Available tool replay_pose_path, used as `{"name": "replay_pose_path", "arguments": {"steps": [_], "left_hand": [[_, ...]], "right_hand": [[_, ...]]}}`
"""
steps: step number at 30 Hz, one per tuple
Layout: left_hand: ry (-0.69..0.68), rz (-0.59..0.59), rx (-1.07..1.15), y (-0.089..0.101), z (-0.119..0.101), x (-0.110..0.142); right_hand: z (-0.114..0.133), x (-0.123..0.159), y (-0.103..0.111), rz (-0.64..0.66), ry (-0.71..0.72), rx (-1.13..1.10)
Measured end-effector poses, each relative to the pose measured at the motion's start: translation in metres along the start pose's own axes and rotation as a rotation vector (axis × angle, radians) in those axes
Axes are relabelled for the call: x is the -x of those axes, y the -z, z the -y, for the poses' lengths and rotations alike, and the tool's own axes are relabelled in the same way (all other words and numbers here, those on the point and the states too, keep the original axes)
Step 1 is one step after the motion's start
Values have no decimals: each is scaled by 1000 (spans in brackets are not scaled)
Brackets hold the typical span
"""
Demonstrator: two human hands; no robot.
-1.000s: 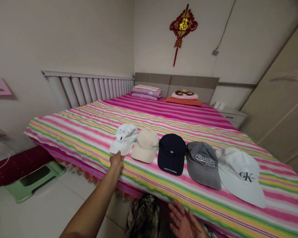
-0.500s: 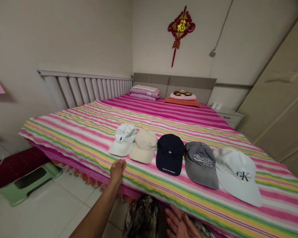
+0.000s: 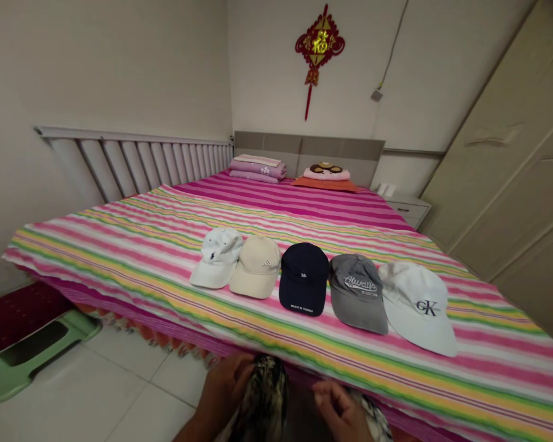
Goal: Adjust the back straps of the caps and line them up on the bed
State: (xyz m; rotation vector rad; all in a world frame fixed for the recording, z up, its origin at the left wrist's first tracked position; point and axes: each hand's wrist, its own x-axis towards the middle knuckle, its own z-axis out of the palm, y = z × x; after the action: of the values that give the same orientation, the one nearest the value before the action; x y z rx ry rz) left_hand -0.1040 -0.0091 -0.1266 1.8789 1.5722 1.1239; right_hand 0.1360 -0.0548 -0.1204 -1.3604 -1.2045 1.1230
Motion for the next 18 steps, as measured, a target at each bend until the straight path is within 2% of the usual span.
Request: {"name": "replay_pose_path", "arguments": {"steps": [4,5,7,11,15,18], "left_hand": [[-450,-239,-336,37,-49,-26],[-519,-306,-421,42,-60,-30],[-591,-400,-552,47,-80,-33],[-657,-435,-630,49,-100,-29],[-704,-440,-632,53,-107,-23],[-721,-456,-626,54,-111,-22]], "right_hand": [[67,10,25,-412,606,566],[80,13,29,-519,699,664],[99,18,36,-647,854,810],[122,27,45,-686,880,997],[137,35,49,-737,946,1061],[145,41,49,-735,922,1128]]}}
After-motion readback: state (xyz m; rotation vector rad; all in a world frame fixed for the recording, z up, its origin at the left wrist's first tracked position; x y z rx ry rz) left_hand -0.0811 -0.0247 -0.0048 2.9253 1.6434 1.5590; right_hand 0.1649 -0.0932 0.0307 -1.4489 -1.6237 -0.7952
